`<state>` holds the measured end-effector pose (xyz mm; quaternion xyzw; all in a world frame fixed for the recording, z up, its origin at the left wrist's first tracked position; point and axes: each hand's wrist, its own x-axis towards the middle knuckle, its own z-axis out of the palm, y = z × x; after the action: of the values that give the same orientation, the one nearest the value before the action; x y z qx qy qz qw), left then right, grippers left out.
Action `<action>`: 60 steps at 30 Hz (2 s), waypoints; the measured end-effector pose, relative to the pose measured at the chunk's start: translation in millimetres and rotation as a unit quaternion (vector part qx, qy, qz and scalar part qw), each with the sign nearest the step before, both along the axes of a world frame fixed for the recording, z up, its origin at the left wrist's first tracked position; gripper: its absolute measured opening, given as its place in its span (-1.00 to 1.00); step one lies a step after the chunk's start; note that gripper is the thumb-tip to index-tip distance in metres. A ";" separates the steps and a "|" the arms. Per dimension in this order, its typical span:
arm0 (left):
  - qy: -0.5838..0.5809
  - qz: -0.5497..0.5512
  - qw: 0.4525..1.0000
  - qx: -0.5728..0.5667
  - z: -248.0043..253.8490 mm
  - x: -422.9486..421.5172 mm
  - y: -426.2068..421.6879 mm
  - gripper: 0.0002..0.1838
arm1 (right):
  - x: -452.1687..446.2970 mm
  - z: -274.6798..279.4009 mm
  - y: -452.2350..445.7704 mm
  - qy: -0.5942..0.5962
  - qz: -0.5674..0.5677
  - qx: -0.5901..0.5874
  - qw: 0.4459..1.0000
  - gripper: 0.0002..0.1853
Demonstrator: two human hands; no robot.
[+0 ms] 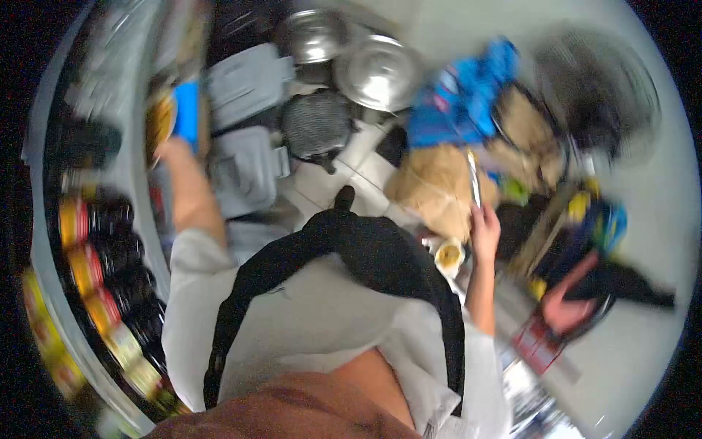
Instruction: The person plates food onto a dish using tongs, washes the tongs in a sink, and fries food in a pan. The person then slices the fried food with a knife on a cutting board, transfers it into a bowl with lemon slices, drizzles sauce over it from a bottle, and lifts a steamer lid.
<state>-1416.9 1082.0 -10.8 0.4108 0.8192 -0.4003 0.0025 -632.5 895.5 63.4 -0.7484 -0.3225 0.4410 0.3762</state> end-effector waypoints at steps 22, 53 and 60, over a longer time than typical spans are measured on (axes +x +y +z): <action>-0.777 0.368 0.447 0.248 -157.4 333.5 -62.0 -0.23 | 61.7 -62.4 -410.8 -0.189 -0.282 -0.056 0.939 -0.41; -0.276 -0.741 0.410 -0.454 -124.7 1160.4 -664.2 -0.58 | 285.9 -133.9 -1018.6 0.030 -0.823 0.056 0.564 -0.73; -0.368 -0.667 0.401 -0.509 -136.8 1260.8 -757.2 -0.55 | 366.5 -142.6 -1126.2 0.089 -0.856 0.054 0.506 -0.67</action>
<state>-156.1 324.7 -147.6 0.8570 -0.1499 -0.4280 0.2448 -266.1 -230.7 -79.1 -0.5951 0.4875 -0.0498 0.6370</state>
